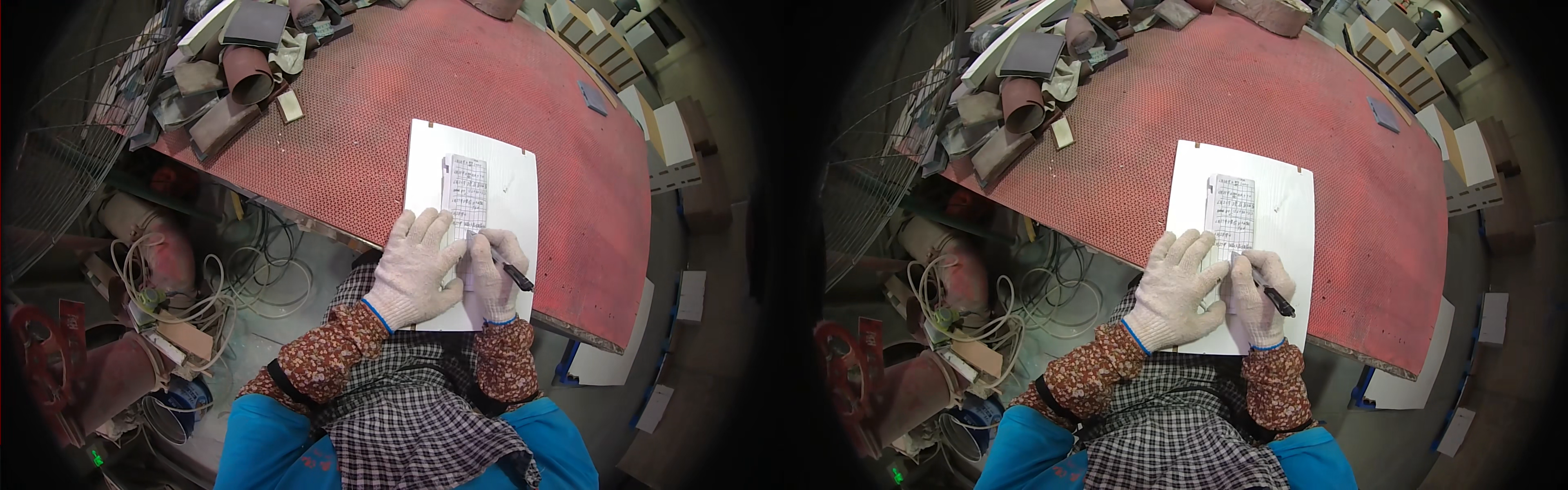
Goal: The person writes on a paper strip and a pink form, then picks up cardboard pieces one by one to create a stack on the table.
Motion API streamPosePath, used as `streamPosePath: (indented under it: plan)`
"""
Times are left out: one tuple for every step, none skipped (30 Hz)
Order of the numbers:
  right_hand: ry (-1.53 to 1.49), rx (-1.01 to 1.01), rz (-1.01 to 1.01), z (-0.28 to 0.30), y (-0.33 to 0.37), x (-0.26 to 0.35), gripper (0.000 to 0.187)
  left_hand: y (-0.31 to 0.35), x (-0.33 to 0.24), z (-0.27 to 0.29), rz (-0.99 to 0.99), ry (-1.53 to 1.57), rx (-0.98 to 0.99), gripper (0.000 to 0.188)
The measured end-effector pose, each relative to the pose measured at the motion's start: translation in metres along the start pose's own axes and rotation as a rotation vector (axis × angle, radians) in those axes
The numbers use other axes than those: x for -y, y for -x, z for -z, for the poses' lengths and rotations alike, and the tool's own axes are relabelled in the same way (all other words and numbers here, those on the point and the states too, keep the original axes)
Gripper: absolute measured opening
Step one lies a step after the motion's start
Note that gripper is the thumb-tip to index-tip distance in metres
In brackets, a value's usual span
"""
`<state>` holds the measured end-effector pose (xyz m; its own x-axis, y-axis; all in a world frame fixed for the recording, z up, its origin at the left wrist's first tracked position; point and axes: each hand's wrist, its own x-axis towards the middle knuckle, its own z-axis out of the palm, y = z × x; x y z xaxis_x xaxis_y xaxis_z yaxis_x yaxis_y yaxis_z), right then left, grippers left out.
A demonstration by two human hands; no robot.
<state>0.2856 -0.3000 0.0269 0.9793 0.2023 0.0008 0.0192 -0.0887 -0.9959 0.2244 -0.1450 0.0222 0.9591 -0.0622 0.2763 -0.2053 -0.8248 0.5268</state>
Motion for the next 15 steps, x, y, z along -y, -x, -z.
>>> streamPosePath:
  plan:
    - [0.041, 0.011, 0.023, 0.003, -0.0011, -0.0029, 0.012, -0.0002, -0.0002, -0.0002, -0.001, 0.001, 0.0, 0.06]
    - [0.081, 0.023, 0.046, 0.0048, -0.0017, -0.0044, 0.012, -0.0005, -0.0004, -0.0003, -0.002, 0.002, 0.0, 0.06]
    - [0.081, 0.023, 0.045, 0.004, -0.002, -0.0025, 0.012, -0.0003, -0.0004, -0.0004, 0.0, 0.001, 0.001, 0.06]
    - [0.144, 0.018, 0.081, 0.0029, -0.0024, 0.0012, 0.012, -0.0001, -0.0004, -0.0005, 0.0, 0.0, 0.002, 0.06]
    - [0.207, 0.014, 0.116, 0.0022, -0.0024, 0.003, 0.012, 0.0002, -0.0004, -0.0006, 0.005, 0.003, 0.002, 0.06]
    - [0.207, 0.013, 0.116, 0.0024, -0.0022, 0.0018, 0.012, 0.0002, -0.0005, -0.0008, 0.008, 0.006, 0.002, 0.06]
    - [0.182, 0.009, 0.085, 0.0028, -0.0018, -0.0005, 0.012, 0.0002, -0.0004, -0.001, 0.007, 0.006, 0.002, 0.06]
    - [0.158, 0.005, 0.055, 0.003, -0.0016, -0.0019, 0.012, 0.0003, -0.0003, -0.0011, 0.007, 0.009, -0.002, 0.06]
    - [0.158, 0.004, 0.054, 0.0025, -0.0015, -0.0015, 0.012, 0.0004, -0.0001, -0.0012, 0.008, 0.012, -0.005, 0.06]
    - [0.154, 0.001, 0.062, 0.0016, -0.0014, -0.0006, 0.012, 0.0005, 0.0001, -0.0011, 0.008, 0.012, -0.005, 0.06]
    - [0.15, -0.002, 0.07, 0.0008, -0.0013, 0.0002, 0.012, 0.0006, 0.0003, -0.0011, 0.007, 0.012, -0.008, 0.06]
    - [0.15, -0.003, 0.07, 0.0007, -0.0012, 0.0016, 0.012, 0.0003, 0.0001, -0.0008, 0.005, 0.013, -0.011, 0.06]
    - [0.168, -0.008, 0.073, 0.0006, -0.0012, 0.003, 0.012, 0.0001, -0.0001, -0.0006, 0.004, 0.014, -0.012, 0.06]
    - [0.186, -0.013, 0.076, 0.0006, -0.0011, 0.0039, 0.012, -0.0001, -0.0004, -0.0005, 0.003, 0.013, -0.01, 0.06]
    - [0.184, -0.012, 0.076, 0.0003, -0.0011, 0.0031, 0.012, 0.0001, -0.0003, -0.0006, 0.004, 0.01, -0.008, 0.06]
